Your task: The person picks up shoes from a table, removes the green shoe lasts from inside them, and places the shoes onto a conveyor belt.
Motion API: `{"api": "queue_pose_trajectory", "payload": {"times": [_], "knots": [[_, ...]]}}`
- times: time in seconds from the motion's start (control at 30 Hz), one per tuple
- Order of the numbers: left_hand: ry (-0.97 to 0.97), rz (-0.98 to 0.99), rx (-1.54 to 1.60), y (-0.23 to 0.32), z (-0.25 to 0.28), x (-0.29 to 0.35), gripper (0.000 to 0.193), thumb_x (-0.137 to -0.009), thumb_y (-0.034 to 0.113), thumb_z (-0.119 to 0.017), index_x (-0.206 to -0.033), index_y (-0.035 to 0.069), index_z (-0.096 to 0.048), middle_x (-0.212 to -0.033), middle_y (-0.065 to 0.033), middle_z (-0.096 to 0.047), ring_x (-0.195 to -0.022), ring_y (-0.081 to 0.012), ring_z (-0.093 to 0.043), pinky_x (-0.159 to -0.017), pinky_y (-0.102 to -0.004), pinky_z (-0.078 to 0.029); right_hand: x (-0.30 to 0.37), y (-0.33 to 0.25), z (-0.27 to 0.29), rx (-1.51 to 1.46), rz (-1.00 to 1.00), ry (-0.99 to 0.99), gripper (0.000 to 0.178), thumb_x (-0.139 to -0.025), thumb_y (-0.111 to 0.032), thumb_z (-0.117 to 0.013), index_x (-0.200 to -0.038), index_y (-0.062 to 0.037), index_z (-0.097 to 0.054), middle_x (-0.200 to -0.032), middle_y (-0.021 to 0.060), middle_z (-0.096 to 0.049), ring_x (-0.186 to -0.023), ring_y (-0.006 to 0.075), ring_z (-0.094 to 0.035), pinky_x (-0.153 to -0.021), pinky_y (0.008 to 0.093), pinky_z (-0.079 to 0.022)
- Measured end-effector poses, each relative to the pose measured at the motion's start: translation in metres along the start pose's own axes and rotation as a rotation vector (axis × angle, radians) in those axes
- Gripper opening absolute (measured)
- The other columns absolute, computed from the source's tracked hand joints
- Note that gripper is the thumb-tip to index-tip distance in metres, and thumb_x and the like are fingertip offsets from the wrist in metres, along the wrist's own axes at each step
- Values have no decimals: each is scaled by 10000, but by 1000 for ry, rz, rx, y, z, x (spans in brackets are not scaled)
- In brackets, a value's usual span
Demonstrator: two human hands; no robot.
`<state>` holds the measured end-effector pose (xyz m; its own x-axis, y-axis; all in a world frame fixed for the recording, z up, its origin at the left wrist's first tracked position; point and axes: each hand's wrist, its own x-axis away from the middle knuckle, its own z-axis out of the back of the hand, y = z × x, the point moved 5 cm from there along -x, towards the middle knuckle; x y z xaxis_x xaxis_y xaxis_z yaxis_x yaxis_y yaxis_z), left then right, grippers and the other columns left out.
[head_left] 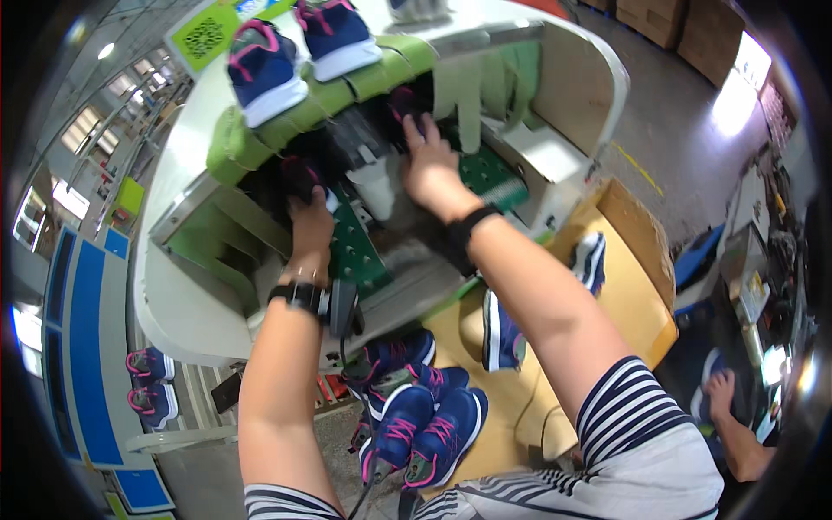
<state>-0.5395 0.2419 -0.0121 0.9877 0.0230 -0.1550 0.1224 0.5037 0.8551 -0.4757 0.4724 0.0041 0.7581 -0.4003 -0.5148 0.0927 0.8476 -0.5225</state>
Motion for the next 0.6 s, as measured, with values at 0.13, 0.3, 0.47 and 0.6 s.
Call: {"api": "queue_pose_trajectory", "payload": {"times": [0.13, 0.3, 0.47, 0.6], "knots": [[-394, -279, 178, 37, 4, 146, 622, -983, 206, -587, -1508, -12, -333, -1593, -233, -245, -1453, -323, -310, -1168, -395, -274, 169, -16, 66, -837, 251, -36, 221, -881, -32, -570, -1093, 8, -616, -1091, 187, -619, -1053, 365, -594, -948, 408, -478], [-881, -429, -101, 36, 49, 311, 581, -882, 179, -700, -1421, 78, -510, -1613, -212, -228, -1501, -344, -216, -1191, -450, -226, 364, -5, 143, -682, 206, -386, 283, -821, -26, -635, -1100, -54, -667, -1132, 113, -644, -1065, 303, -625, -921, 405, -509], [-803, -623, -653, 9, 56, 377, 570, -862, 298, -695, -1375, 90, -556, -1504, -161, -443, -1411, -374, -371, -1163, -564, -215, 419, 48, 203, -150, -26, -218, 554, -825, -112, -698, -1350, -83, -523, -1376, 172, -480, -1291, 391, -442, -1093, 483, -353], [-694, -629, -577, 5, 54, 387, 513, -857, 289, -691, -1318, 83, -597, -1392, -127, -565, -1374, -338, -435, -1145, -554, -248, 393, 123, 221, 71, -319, 120, 838, -716, -122, -826, -1448, -78, -421, -1487, 214, -347, -1365, 444, -338, -1124, 517, -301]]}}
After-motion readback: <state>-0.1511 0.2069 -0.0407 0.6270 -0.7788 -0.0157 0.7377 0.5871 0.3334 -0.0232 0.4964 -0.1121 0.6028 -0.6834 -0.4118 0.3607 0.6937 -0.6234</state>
